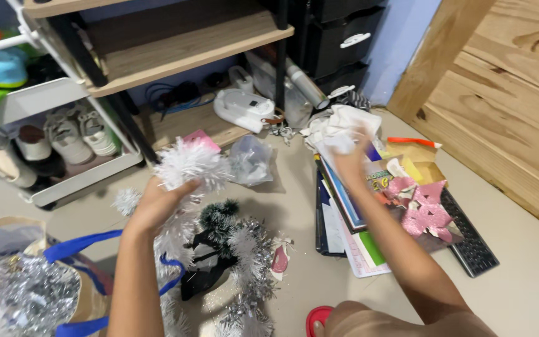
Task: The person gathers tinsel garlands and decorative pieces from the floor and packs them into a large blue tote bag, pressing the items down. At the end they pick up a pink notebook and a white appliance from the floor near the shelf.
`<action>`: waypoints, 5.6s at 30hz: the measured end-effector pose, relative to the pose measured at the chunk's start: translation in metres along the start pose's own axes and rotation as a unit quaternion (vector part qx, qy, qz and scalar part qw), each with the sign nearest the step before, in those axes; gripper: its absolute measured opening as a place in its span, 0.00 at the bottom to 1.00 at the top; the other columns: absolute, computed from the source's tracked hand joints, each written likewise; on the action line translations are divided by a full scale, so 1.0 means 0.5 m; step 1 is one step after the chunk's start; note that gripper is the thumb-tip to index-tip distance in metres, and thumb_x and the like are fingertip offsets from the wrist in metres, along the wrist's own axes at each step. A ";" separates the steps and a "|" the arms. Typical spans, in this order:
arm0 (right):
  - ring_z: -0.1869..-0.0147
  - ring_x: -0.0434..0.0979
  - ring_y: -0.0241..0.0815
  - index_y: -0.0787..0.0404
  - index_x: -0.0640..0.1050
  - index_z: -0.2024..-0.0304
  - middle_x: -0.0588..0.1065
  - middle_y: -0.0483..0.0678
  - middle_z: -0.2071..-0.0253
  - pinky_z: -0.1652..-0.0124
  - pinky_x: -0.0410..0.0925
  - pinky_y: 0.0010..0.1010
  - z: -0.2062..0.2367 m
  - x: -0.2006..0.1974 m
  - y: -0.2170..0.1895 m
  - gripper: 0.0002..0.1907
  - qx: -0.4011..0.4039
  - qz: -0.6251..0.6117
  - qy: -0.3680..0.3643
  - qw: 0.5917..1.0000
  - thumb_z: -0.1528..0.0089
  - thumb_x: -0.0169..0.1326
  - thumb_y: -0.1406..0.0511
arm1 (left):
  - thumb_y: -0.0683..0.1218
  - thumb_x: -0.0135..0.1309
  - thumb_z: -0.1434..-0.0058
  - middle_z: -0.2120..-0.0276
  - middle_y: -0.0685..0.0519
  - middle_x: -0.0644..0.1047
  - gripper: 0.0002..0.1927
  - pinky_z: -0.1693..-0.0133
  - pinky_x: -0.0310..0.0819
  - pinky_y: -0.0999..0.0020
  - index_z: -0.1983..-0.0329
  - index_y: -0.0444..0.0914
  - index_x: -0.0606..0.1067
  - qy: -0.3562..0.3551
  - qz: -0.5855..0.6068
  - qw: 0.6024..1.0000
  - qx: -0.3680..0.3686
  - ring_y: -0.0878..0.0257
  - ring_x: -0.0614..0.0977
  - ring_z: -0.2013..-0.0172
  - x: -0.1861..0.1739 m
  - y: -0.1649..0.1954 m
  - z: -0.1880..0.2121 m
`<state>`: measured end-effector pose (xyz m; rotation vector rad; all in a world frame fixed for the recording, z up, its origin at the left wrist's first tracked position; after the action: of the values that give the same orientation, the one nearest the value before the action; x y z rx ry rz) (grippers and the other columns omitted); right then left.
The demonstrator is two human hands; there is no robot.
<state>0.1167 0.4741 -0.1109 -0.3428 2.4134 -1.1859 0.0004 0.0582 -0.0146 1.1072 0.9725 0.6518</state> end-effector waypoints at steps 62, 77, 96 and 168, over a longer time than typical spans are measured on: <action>0.52 0.81 0.39 0.60 0.81 0.53 0.83 0.48 0.55 0.50 0.72 0.32 0.024 0.276 -0.609 0.21 -0.213 -0.110 -0.491 0.838 0.50 0.61 0.69 | 0.43 0.50 0.42 0.59 0.42 0.83 0.20 0.51 0.74 0.63 0.48 0.31 0.79 0.060 -0.105 0.981 0.155 0.54 0.82 0.56 -0.107 0.072 0.113; 0.56 0.85 0.47 0.67 0.82 0.58 0.83 0.57 0.62 0.52 0.74 0.38 0.258 0.442 -0.560 0.15 -0.187 -0.080 -0.593 0.779 0.42 0.58 0.63 | 0.47 0.54 0.32 0.54 0.48 0.79 0.17 0.55 0.76 0.64 0.44 0.31 0.74 0.245 0.327 0.860 0.305 0.61 0.80 0.57 -0.164 0.067 0.074; 0.55 0.78 0.37 0.64 0.86 0.60 0.79 0.48 0.61 0.53 0.71 0.30 0.021 0.224 -0.663 0.09 -0.207 -0.274 -0.604 0.719 0.43 0.65 0.68 | 0.49 0.68 0.55 0.52 0.49 0.82 0.36 0.48 0.77 0.66 0.41 0.36 0.72 -0.122 -0.039 0.972 0.196 0.63 0.81 0.52 -0.123 0.134 0.184; 0.56 0.75 0.32 0.59 0.72 0.45 0.75 0.42 0.54 0.57 0.70 0.27 0.311 0.549 -0.589 0.19 0.090 -0.328 -0.575 0.744 0.30 0.46 0.54 | 0.54 0.65 0.44 0.58 0.45 0.85 0.24 0.62 0.81 0.63 0.51 0.33 0.82 0.354 0.158 0.916 0.102 0.60 0.85 0.63 -0.376 -0.052 0.228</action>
<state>-0.0405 0.0798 -0.0341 -1.4415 1.0633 -0.9428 0.0166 -0.1568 0.0345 1.2499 1.5171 1.2948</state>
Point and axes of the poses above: each hand's wrist, its own z-axis away from the middle knuckle, its own x-axis out of the palm, y = z × x, the point moved 1 cm from there along -z, towards the middle knuckle
